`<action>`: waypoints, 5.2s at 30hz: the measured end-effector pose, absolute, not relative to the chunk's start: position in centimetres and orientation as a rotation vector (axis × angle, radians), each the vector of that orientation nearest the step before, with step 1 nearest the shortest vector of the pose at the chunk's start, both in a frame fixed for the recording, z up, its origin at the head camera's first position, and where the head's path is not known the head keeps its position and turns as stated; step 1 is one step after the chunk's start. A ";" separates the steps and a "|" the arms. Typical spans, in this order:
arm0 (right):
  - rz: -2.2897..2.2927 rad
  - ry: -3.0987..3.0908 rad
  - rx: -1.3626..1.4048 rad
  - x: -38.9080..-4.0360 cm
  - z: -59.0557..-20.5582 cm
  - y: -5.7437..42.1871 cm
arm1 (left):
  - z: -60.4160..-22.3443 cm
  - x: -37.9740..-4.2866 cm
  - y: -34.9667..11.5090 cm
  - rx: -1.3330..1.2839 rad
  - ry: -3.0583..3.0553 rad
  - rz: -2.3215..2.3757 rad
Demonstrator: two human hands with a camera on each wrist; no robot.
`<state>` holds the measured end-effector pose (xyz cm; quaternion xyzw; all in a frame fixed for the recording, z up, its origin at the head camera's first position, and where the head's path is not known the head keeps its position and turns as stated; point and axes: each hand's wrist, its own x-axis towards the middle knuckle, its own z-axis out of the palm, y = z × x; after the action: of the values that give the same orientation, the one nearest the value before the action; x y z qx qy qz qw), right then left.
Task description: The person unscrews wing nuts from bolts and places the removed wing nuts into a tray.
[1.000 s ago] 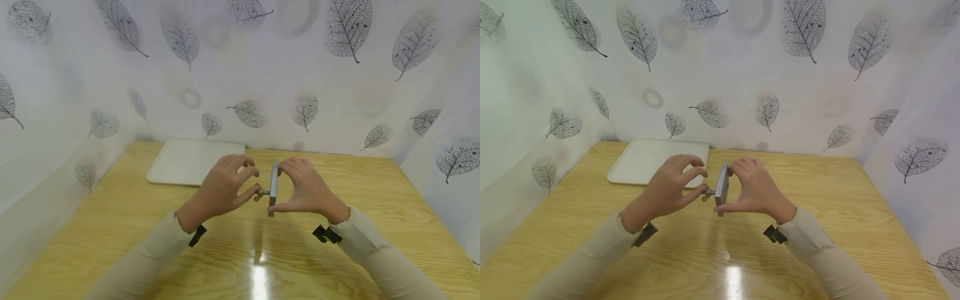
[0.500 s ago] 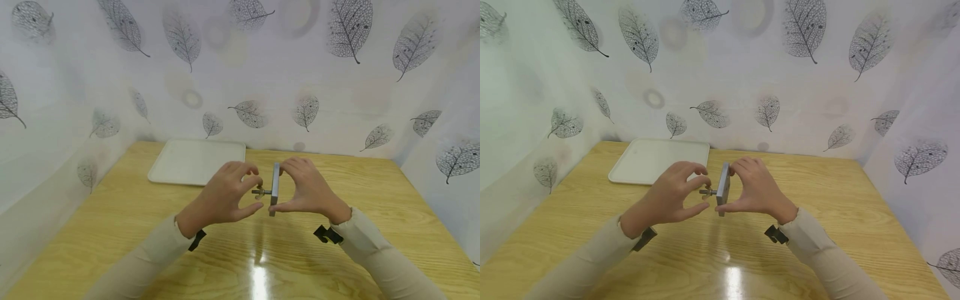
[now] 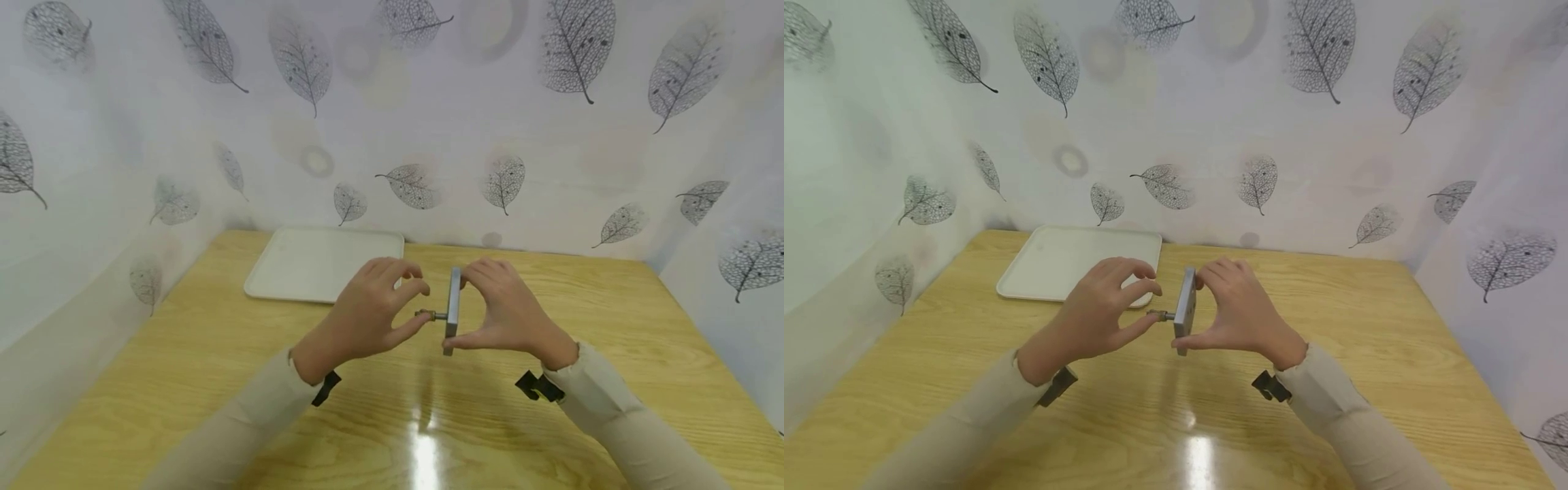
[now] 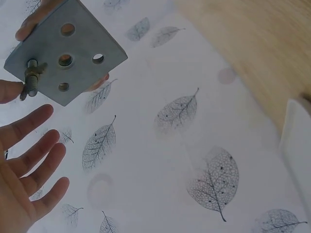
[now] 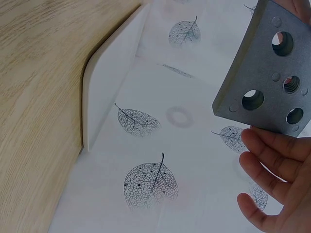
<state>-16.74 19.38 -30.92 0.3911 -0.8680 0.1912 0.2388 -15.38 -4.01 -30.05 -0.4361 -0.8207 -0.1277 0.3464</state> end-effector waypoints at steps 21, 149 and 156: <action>0.514 -2.362 1.070 -16.9 -31.0 19.5 | -30.6 -14.8 -4.0 -1.235 -2.190 -0.392; 0.529 -2.408 1.040 -17.1 -30.8 19.5 | -30.2 -15.4 -4.4 -1.221 -2.149 -0.400; 0.533 -2.416 1.046 -17.0 -30.8 19.4 | -29.6 -15.7 -4.2 -1.131 -2.153 -0.417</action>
<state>-17.02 19.39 -30.78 0.3793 -0.8763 0.1933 0.2257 -15.71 -4.18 -29.63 -0.4326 -0.8234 -0.1595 0.3309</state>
